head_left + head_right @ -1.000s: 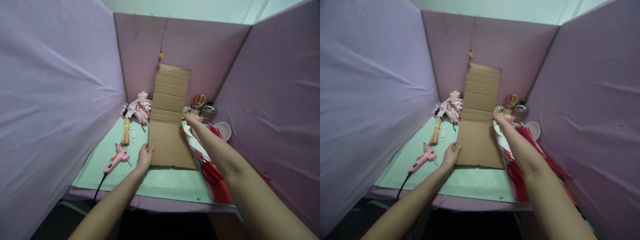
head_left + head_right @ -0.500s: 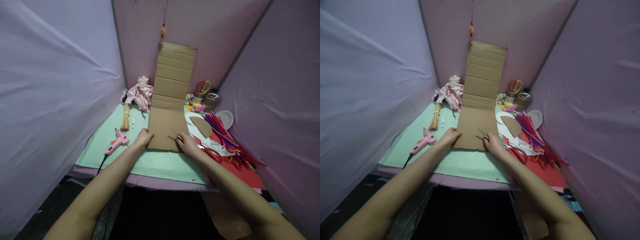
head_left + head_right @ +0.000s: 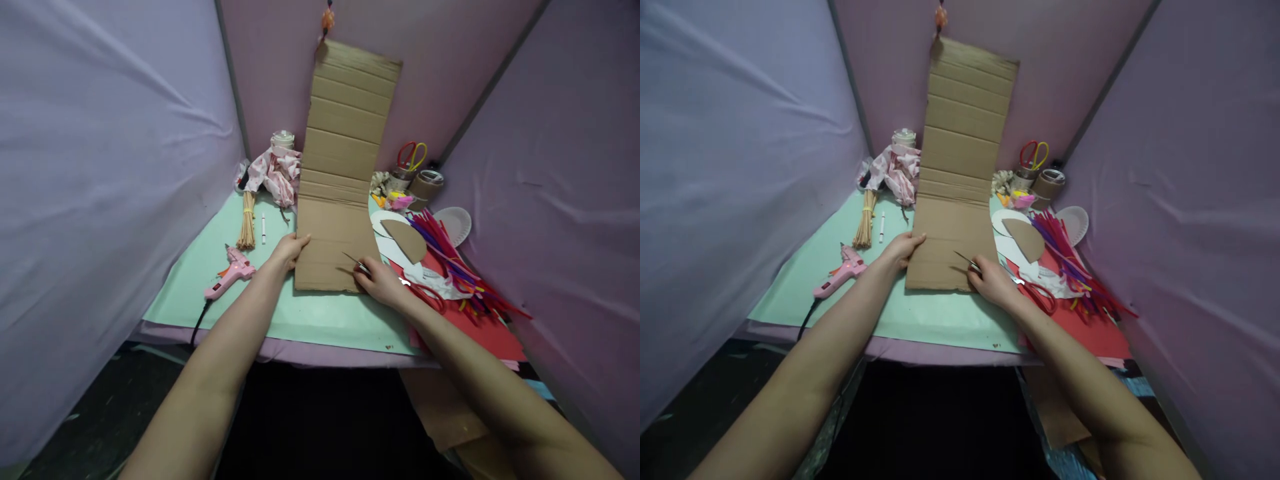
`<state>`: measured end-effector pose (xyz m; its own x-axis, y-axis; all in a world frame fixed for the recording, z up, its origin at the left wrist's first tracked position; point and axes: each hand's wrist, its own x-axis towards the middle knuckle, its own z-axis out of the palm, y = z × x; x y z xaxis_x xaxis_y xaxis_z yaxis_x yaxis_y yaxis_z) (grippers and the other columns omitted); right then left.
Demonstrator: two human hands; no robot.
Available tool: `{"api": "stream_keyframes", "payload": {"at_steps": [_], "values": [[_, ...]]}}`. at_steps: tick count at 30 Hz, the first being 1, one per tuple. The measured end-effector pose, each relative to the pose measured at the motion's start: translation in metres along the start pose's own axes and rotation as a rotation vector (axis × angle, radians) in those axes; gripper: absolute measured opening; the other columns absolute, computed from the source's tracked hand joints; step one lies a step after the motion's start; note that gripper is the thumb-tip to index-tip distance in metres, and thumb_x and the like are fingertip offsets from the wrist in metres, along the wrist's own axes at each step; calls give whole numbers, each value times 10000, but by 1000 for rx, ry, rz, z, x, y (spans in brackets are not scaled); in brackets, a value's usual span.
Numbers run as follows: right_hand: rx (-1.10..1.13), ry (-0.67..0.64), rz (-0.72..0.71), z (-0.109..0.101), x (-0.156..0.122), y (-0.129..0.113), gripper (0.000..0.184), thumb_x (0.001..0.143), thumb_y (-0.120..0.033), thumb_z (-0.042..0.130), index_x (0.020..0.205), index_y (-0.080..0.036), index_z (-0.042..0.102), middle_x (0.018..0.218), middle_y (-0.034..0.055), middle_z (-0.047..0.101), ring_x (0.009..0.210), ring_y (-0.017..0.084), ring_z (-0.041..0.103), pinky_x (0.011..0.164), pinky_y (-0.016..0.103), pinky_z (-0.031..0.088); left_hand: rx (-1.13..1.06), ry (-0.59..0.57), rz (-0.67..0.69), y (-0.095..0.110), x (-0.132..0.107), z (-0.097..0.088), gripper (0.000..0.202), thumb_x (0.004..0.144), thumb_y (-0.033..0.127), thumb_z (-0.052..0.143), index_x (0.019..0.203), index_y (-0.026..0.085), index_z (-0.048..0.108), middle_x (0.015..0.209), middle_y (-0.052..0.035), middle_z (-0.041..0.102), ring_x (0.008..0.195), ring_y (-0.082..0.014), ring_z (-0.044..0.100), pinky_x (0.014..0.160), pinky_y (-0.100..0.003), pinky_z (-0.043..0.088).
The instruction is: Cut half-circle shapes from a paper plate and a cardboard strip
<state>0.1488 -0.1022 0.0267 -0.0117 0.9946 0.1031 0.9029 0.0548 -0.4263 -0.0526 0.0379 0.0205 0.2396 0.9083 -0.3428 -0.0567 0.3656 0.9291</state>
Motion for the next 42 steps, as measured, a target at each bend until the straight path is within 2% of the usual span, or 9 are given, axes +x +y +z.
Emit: {"api": "stream_keyframes", "payload": {"at_steps": [3, 9, 13, 16, 20, 23, 27, 35, 42], "values": [[15, -28, -13, -3, -4, -2, 100, 853, -219, 483, 932, -198, 540, 852, 51, 653, 750, 185, 576, 649, 253, 370, -89, -31, 25, -3, -2, 3, 268, 760, 298, 711, 950, 142, 601, 793, -80, 720, 765, -225, 698, 758, -404, 554], [61, -88, -107, -9, -9, 5, 160, 891, -196, 434, 982, -174, 563, 930, 84, 654, 832, 198, 591, 724, 271, 420, -182, -56, 81, -7, -1, 3, 187, 767, 253, 690, 881, 142, 593, 729, -61, 709, 717, -214, 692, 762, -408, 556], [64, -90, -170, -14, -13, 9, 190, 886, -192, 479, 1033, -172, 598, 988, 94, 678, 910, 222, 621, 780, 300, 450, -214, -65, 113, -10, 2, 1, 178, 749, 248, 695, 866, 160, 592, 711, -42, 707, 725, -216, 688, 773, -410, 552], [24, -100, -218, -20, -17, 0, 270, 894, -192, 493, 1140, -203, 602, 1092, 85, 692, 984, 235, 638, 812, 315, 468, -231, -76, 136, -12, 3, 0, 200, 734, 258, 705, 873, 164, 595, 732, -44, 713, 747, -224, 686, 785, -415, 543], [-107, -133, -340, -26, -22, -22, 410, 921, -218, 492, 1327, -271, 514, 1245, 57, 649, 1055, 237, 635, 811, 313, 480, -247, -97, 170, -12, 0, 0, 246, 719, 266, 719, 908, 154, 607, 791, -57, 723, 769, -223, 679, 807, -408, 525], [-246, -169, -425, -26, -23, -37, 476, 933, -192, 475, 1390, -320, 446, 1191, 39, 671, 939, 210, 662, 684, 267, 458, -256, -127, 198, -10, -4, -1, 280, 711, 273, 730, 933, 147, 615, 833, -60, 727, 792, -217, 672, 830, -397, 510], [-392, -186, -499, -22, -20, -50, 510, 933, -154, 456, 1407, -337, 416, 1000, 40, 681, 801, 175, 630, 559, 224, 336, -272, -166, 211, -8, -9, -1, 308, 698, 288, 746, 932, 145, 606, 851, -71, 727, 829, -235, 673, 840, -413, 498], [-466, -286, -468, -15, -18, -69, 504, 941, -172, 401, 1407, -366, 395, 932, 39, 609, 764, 175, 571, 555, 249, 254, -311, -215, 216, -6, -11, -1, 296, 689, 270, 753, 914, 145, 607, 842, -63, 728, 889, -241, 667, 868, -406, 487], [-452, -329, -464, -16, -13, -77, 505, 951, -176, 383, 1413, -379, 378, 935, 43, 598, 759, 182, 553, 559, 261, 224, -312, -198, 216, -8, -10, 0, 281, 681, 271, 757, 880, 152, 598, 796, -52, 720, 866, -243, 669, 860, -409, 485]]}}
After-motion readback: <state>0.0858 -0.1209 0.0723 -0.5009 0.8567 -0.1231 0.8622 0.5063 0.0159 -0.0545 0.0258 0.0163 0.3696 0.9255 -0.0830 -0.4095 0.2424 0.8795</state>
